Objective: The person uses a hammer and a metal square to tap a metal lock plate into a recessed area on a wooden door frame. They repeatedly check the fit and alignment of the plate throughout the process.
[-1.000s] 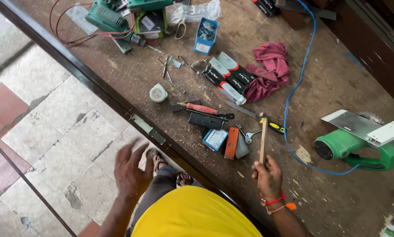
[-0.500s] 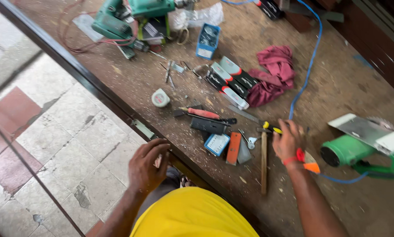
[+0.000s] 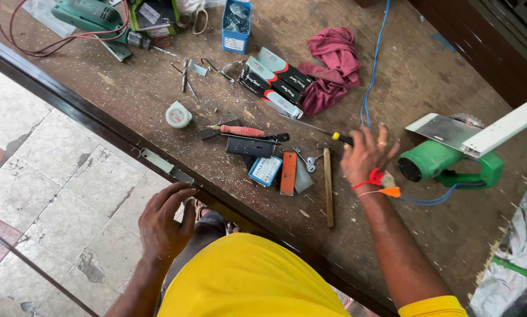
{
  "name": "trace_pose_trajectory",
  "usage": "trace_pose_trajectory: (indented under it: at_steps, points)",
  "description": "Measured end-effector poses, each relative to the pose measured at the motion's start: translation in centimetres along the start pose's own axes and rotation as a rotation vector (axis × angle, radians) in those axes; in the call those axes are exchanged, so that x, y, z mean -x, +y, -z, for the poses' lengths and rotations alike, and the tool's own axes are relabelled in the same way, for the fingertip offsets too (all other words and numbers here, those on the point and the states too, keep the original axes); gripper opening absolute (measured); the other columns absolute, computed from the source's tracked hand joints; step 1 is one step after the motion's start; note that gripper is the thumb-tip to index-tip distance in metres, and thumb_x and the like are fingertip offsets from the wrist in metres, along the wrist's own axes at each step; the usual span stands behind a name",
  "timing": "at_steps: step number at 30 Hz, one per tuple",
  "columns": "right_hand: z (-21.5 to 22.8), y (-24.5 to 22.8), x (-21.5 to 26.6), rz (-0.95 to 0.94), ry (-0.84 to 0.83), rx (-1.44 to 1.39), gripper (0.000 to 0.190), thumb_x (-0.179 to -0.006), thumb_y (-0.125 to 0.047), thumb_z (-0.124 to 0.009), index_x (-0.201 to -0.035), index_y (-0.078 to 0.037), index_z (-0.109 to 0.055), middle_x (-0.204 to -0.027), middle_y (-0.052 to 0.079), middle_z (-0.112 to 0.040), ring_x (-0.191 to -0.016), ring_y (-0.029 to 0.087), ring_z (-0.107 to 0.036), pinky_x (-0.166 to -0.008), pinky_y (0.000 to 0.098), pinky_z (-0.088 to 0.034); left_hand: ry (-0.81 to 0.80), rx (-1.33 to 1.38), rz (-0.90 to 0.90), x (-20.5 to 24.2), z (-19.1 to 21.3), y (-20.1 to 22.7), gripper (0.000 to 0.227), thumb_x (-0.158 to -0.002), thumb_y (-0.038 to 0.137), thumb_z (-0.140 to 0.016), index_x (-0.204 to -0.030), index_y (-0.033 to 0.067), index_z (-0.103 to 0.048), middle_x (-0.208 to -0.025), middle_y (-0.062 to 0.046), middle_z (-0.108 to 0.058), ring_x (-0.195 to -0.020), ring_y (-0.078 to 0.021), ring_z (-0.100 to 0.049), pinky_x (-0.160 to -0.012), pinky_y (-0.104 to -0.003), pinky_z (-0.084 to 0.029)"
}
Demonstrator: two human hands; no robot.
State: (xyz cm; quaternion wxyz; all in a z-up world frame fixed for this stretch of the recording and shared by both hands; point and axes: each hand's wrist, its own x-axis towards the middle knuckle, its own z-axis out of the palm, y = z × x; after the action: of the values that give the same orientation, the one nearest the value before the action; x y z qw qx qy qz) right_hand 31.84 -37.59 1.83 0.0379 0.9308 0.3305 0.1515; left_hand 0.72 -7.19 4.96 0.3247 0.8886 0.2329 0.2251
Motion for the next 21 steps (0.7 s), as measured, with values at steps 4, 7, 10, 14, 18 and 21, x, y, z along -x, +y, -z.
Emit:
trace_pose_trajectory:
  at_steps: [4,7,10,14,18,21]
  points:
    - [0.0,-5.6,1.0,0.109,-0.288,-0.382,0.064,-0.075,-0.036,-0.084,-0.129,-0.009,-0.064,-0.118,0.016,-0.066,-0.114,0.041,-0.056,-0.091,0.0540,-0.049,-0.002,0.000,-0.052,-1.2,-0.6,0.6,0.018,-0.087,0.007,-0.073,-0.103,0.0118,-0.076,-0.115,-0.003,-0.075,-0.101,-0.0229,-0.073,-0.084,-0.036,-0.058]
    - [-1.3,-10.1,2.1,-0.067,-0.590,-0.443,0.092,-0.067,-0.036,-0.088,-0.146,-0.009,-0.049,-0.121,0.018,-0.064,-0.109,0.041,-0.063,-0.087,0.0537,-0.052,0.063,0.160,-0.054,-1.0,-0.2,1.1,0.021,-0.084,0.007,-0.074,-0.105,0.0103,-0.076,-0.114,-0.006,-0.073,-0.102,-0.0251,-0.072,-0.086,-0.036,-0.059]
    - [-1.4,-11.0,2.3,-0.094,-0.331,-0.536,0.069,-0.064,-0.026,-0.086,-0.126,-0.009,-0.060,-0.115,0.016,-0.070,-0.101,0.042,-0.068,-0.083,0.0519,-0.055,0.010,0.084,0.036,0.2,0.7,0.9,0.018,-0.084,0.005,-0.074,-0.101,0.0104,-0.076,-0.111,-0.006,-0.076,-0.097,-0.0245,-0.074,-0.082,-0.036,-0.060]
    - [1.5,-10.6,2.4,-0.231,-0.253,-0.753,0.027,-0.095,-0.021,-0.077,-0.114,-0.010,-0.061,-0.093,0.014,-0.073,-0.086,0.031,-0.072,-0.076,0.0403,-0.056,0.099,0.172,0.070,1.7,1.7,-1.0,0.019,-0.086,0.003,-0.072,-0.103,0.0112,-0.076,-0.111,-0.007,-0.077,-0.100,-0.0218,-0.076,-0.087,-0.033,-0.061]
    - [5.8,-17.7,2.8,-0.221,0.028,-1.499,0.021,-0.101,-0.011,-0.071,-0.113,-0.004,-0.055,-0.093,0.012,-0.067,-0.084,0.018,-0.067,-0.076,0.0296,-0.055,0.151,0.225,0.141,3.6,3.7,-4.1,0.020,-0.088,0.002,-0.071,-0.106,0.0099,-0.075,-0.110,-0.008,-0.077,-0.099,-0.0216,-0.077,-0.086,-0.033,-0.061]
    - [7.8,-24.2,-0.2,0.048,0.147,-1.110,0.018,-0.096,-0.009,-0.071,-0.110,-0.002,-0.062,-0.091,0.013,-0.071,-0.085,0.024,-0.075,-0.075,0.0341,-0.058,0.191,0.239,0.057,0.4,3.9,-7.1,0.018,-0.088,0.003,-0.072,-0.105,0.0105,-0.074,-0.108,-0.008,-0.077,-0.095,-0.0222,-0.076,-0.083,-0.033,-0.060]
